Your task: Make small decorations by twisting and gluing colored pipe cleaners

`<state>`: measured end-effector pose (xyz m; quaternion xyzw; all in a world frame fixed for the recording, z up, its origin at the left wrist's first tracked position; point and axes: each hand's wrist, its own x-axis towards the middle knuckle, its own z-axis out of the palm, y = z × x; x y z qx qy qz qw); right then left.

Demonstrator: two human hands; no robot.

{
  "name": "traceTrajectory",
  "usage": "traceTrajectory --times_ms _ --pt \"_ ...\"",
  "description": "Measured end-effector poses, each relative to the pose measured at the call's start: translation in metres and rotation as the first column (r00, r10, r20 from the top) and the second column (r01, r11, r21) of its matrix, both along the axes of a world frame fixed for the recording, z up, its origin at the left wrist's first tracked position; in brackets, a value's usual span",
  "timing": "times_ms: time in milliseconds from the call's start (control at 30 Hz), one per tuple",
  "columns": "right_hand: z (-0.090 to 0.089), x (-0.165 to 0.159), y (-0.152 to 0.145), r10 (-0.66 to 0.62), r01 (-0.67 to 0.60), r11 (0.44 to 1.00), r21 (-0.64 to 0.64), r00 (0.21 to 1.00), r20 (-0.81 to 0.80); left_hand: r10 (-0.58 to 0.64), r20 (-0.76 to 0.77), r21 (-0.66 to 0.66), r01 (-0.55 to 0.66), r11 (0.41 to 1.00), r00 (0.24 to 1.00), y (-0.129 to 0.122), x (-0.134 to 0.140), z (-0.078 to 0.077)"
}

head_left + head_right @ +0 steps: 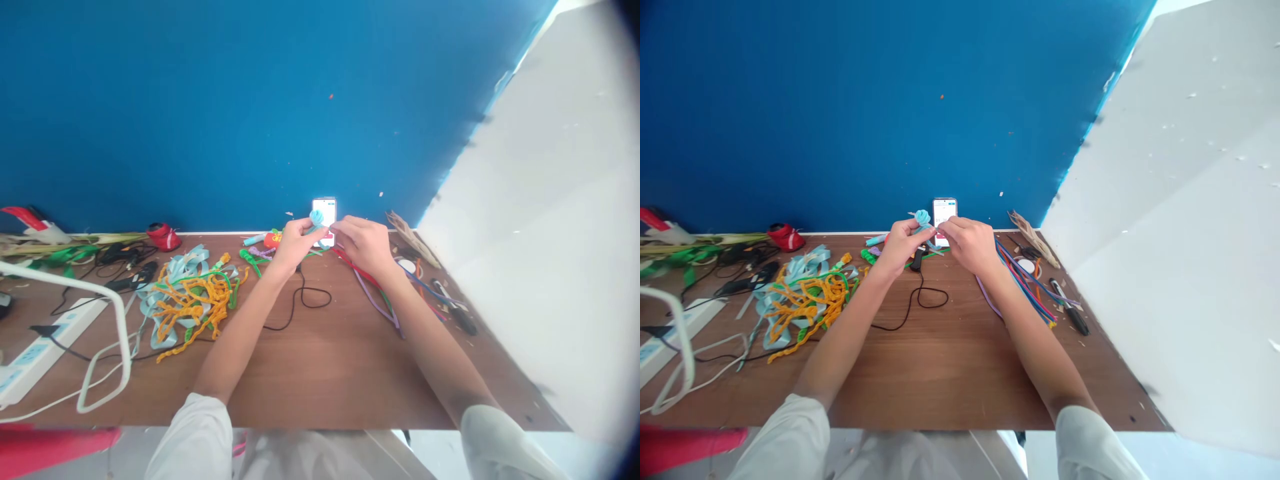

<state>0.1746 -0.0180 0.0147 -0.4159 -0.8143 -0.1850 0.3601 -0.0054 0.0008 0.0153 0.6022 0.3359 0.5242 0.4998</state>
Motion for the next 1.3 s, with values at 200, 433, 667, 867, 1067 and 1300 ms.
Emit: traceTrajectory --times_ms 200,433,667,867,1067,1300 --pt "-0.002 -0.002 0.001 0.031 -0.031 0.998 0.052 1.000 0.004 0.019 0.009 -0.104 -0.018 0.994 1.000 -0.001 -0.002 0.003" --pt "-0.014 -0.004 0.006 0.048 -0.060 0.978 0.199 0.997 0.065 -0.171 0.148 -0.394 0.216 0.893 0.974 0.000 -0.008 0.007" --pt "-0.011 -0.004 0.004 0.068 -0.059 0.986 0.156 0.996 -0.053 -0.144 0.203 -0.328 0.206 0.922 0.969 -0.004 -0.001 0.004" --pt "-0.005 -0.011 0.002 0.124 -0.156 0.984 -0.088 0.949 -0.289 0.080 0.029 -0.050 -0.078 0.996 0.996 -0.001 -0.002 0.003" --pt "-0.005 -0.011 0.004 0.086 -0.250 0.922 -0.295 0.876 -0.474 0.118 -0.017 0.150 -0.114 0.982 0.993 0.000 0.003 -0.005" --pt "-0.009 -0.018 0.002 -0.062 -0.042 0.945 -0.323 0.950 -0.306 0.166 -0.088 0.143 -0.152 0.978 0.982 0.006 0.004 -0.014"
